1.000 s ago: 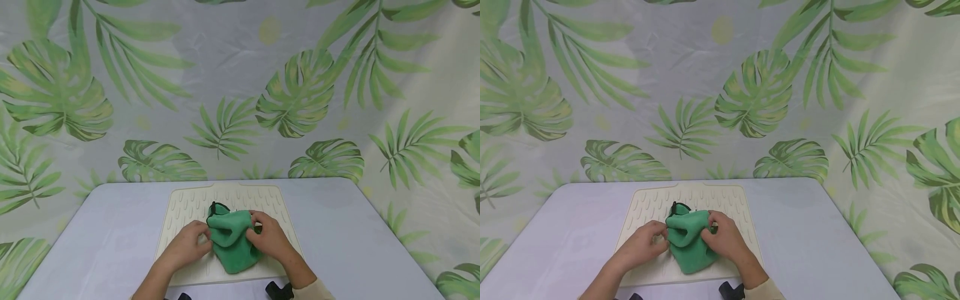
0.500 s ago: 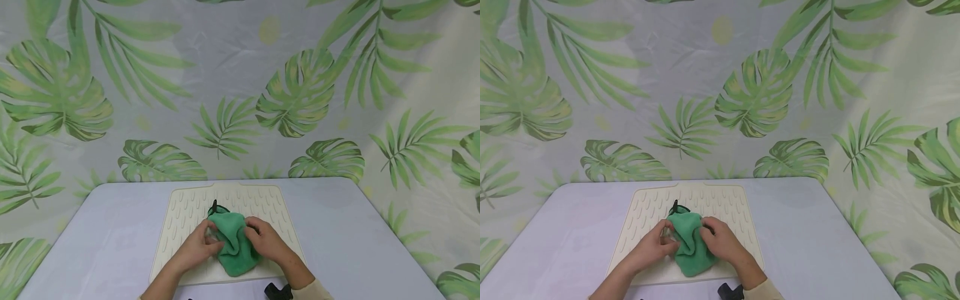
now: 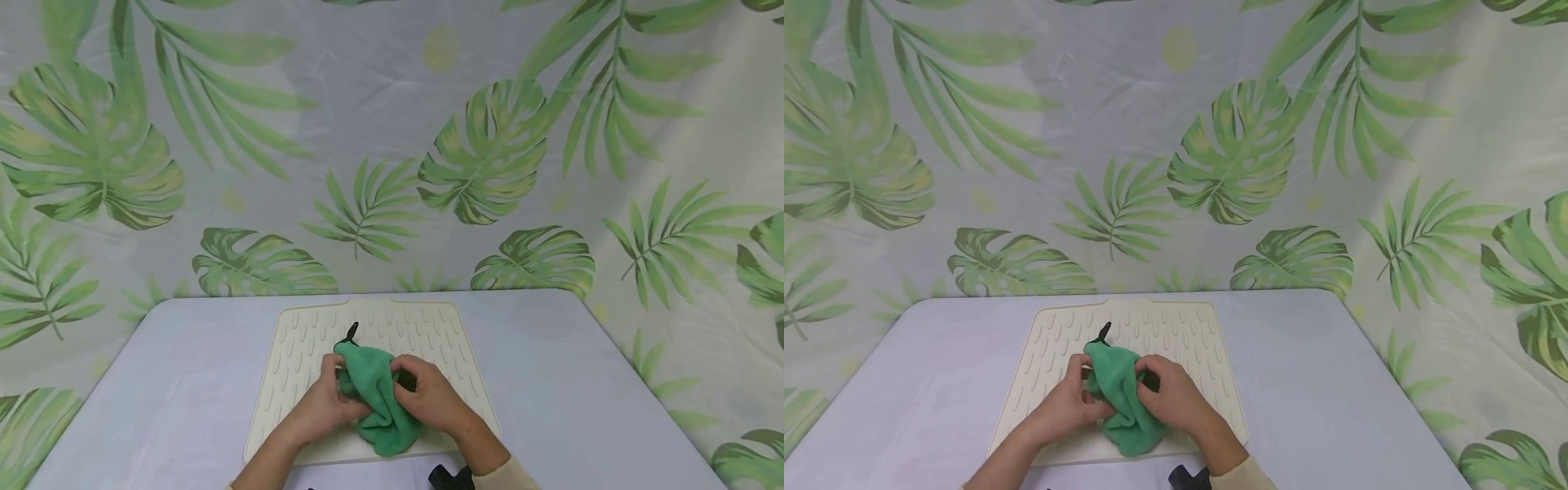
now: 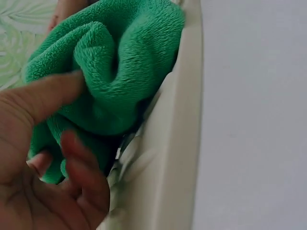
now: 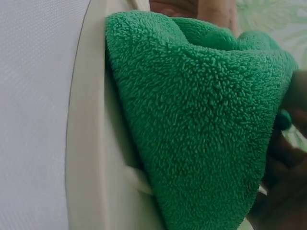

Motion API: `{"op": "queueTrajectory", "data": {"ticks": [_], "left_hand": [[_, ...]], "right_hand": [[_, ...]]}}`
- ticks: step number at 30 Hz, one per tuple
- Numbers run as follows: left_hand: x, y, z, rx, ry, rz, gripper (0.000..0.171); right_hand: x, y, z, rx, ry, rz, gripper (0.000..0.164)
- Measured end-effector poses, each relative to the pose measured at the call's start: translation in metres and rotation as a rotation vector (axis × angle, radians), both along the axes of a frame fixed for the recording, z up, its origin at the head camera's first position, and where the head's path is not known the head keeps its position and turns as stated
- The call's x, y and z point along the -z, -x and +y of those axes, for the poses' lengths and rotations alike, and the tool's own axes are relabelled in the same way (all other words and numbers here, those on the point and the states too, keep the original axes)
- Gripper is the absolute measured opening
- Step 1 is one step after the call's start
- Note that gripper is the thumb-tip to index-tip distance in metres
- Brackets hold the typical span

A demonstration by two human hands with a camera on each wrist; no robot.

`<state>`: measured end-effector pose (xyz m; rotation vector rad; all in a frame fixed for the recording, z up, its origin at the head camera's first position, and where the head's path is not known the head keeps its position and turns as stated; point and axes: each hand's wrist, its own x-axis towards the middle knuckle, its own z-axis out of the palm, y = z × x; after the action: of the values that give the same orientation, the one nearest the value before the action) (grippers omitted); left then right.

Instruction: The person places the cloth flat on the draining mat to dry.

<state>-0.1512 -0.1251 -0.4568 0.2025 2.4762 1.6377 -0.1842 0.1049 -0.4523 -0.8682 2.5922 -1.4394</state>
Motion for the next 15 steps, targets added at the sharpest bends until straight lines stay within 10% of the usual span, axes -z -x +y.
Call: {"op": "queueTrajectory", "data": {"ticks": [15], "left_hand": [[-0.021,0.002,-0.030,-0.193,0.222,-0.010,0.070]], "right_hand": [[-0.007,0.013,0.022,0.370,-0.023,0.138,0.028]]}}
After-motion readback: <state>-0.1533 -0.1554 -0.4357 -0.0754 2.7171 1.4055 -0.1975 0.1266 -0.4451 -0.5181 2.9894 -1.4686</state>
